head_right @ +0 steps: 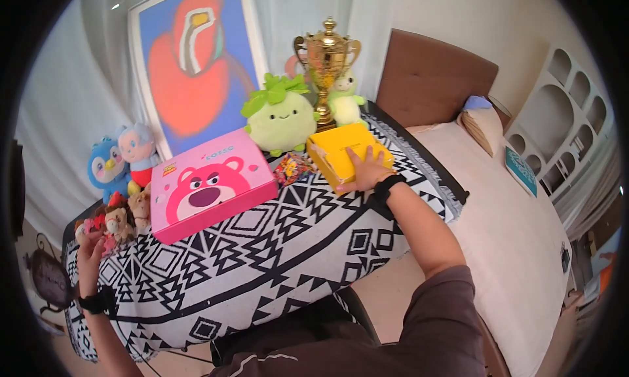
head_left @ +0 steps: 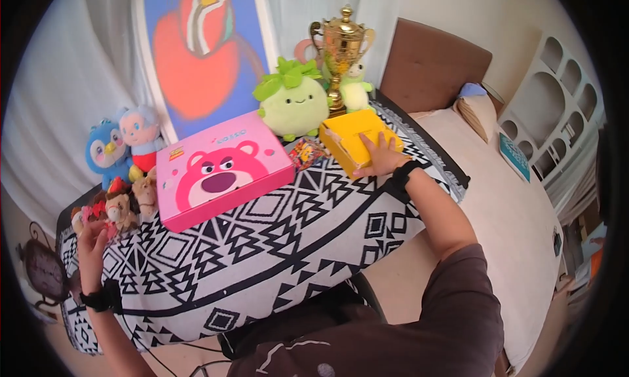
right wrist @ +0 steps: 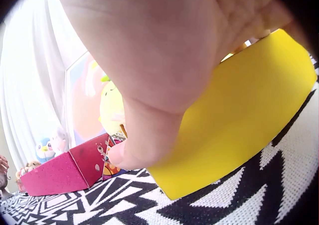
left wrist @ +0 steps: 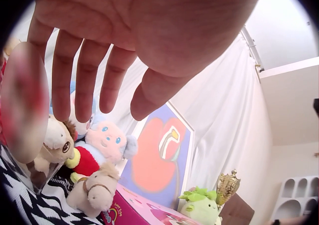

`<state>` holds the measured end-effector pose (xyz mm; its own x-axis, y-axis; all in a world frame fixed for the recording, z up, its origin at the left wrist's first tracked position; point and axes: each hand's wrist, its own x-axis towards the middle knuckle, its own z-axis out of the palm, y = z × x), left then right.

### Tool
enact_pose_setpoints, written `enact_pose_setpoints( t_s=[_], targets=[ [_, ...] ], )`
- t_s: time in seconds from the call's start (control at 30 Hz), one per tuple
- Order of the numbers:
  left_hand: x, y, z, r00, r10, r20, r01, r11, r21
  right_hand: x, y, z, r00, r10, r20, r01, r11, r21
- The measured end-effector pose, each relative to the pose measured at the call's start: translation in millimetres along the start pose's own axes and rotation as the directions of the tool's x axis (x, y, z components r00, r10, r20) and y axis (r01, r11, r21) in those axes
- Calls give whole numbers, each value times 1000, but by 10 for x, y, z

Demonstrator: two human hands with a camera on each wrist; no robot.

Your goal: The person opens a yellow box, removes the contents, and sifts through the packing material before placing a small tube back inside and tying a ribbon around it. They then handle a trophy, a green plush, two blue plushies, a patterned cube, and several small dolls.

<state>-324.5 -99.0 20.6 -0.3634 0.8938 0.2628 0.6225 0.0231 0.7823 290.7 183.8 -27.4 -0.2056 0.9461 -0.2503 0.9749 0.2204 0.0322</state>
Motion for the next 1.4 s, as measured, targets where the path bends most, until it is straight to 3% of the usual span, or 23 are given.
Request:
enact_pose_setpoints(
  t_s=[0.1,0.17,0.23,0.33,0.43,0.47,0.53,0.57,0.63,0.67,0.7,0.77,0.83,0.9,0.93,0.97,1.03,1.1,1.17,1.27,1.3,1.37,1.4],
  targets=[
    [-21,-39,25,999,36,24,-36,999,-23,63,59,-8,1000,-24,6,25,988,-152],
    [-85,13,22,999,29,-14,-28,999,29,-300,-210,-372,1000,22,9,-21,991,-130],
    [-121,57,14,999,32,-38,-29,997,75,-278,-237,-290,996,-5,93,27,971,-236],
    [-87,-100,20,998,15,-67,-11,998,59,-260,-191,-354,992,-30,121,47,989,-143],
    [-30,-169,111,997,-16,-80,19,999,39,-109,-3,-281,990,-76,-118,82,996,46],
    [3,-146,163,997,-19,-78,22,999,35,-87,-35,-233,989,-80,-121,86,995,43],
    [97,-135,264,998,-51,-45,54,997,56,-64,-93,-167,993,-22,113,23,1000,-5],
    [178,-158,334,998,-55,-7,55,997,60,-73,-107,-195,994,-22,108,23,1000,-4],
    [315,-107,601,998,-18,-65,18,1000,9,-105,-124,-278,995,-60,-83,60,998,-8],
    [386,-105,704,993,14,-119,-19,999,-39,-125,-167,-309,995,-58,-82,57,998,-7],
    [533,-250,814,993,15,-113,-19,999,-39,-145,-253,-348,974,-136,-181,135,991,-18],
    [887,-532,1046,971,180,-154,-128,946,299,-193,-486,-395,937,-207,-281,204,978,-38],
    [978,-276,1132,998,-67,-6,65,941,334,-267,-810,-413,868,-325,-375,357,934,18],
    [1024,-232,1126,992,-108,60,85,948,306,-345,-1083,-429,823,-391,-412,442,897,31],
    [1078,-341,1064,989,-145,15,136,954,266,-374,-1195,-423,770,-455,-446,527,848,45],
    [1088,-219,1036,983,-180,-25,181,957,227,-388,-1282,-420,776,-440,-452,517,854,54],
    [920,248,854,966,-186,-180,208,972,112,-393,-1360,-415,635,-508,-582,649,759,45],
    [771,485,661,962,56,-265,-24,992,122,-295,-1334,-431,623,-467,-627,668,735,116],
    [536,925,576,974,86,-210,-101,993,-62,-211,-1330,-440,610,-432,-665,689,704,175],
    [225,1413,662,971,196,136,-191,980,-47,-335,-1611,-485,419,-507,-753,818,570,72],
    [180,1431,750,928,237,289,-201,968,-147,-525,-1827,-499,348,-537,-768,875,481,59],
    [108,1531,1007,741,482,468,-504,859,-87,-698,-2080,-376,233,-650,-723,954,298,39],
    [59,1557,1162,724,478,496,-502,860,-96,-758,-2174,-282,269,-702,-660,961,237,140]
  ],
)
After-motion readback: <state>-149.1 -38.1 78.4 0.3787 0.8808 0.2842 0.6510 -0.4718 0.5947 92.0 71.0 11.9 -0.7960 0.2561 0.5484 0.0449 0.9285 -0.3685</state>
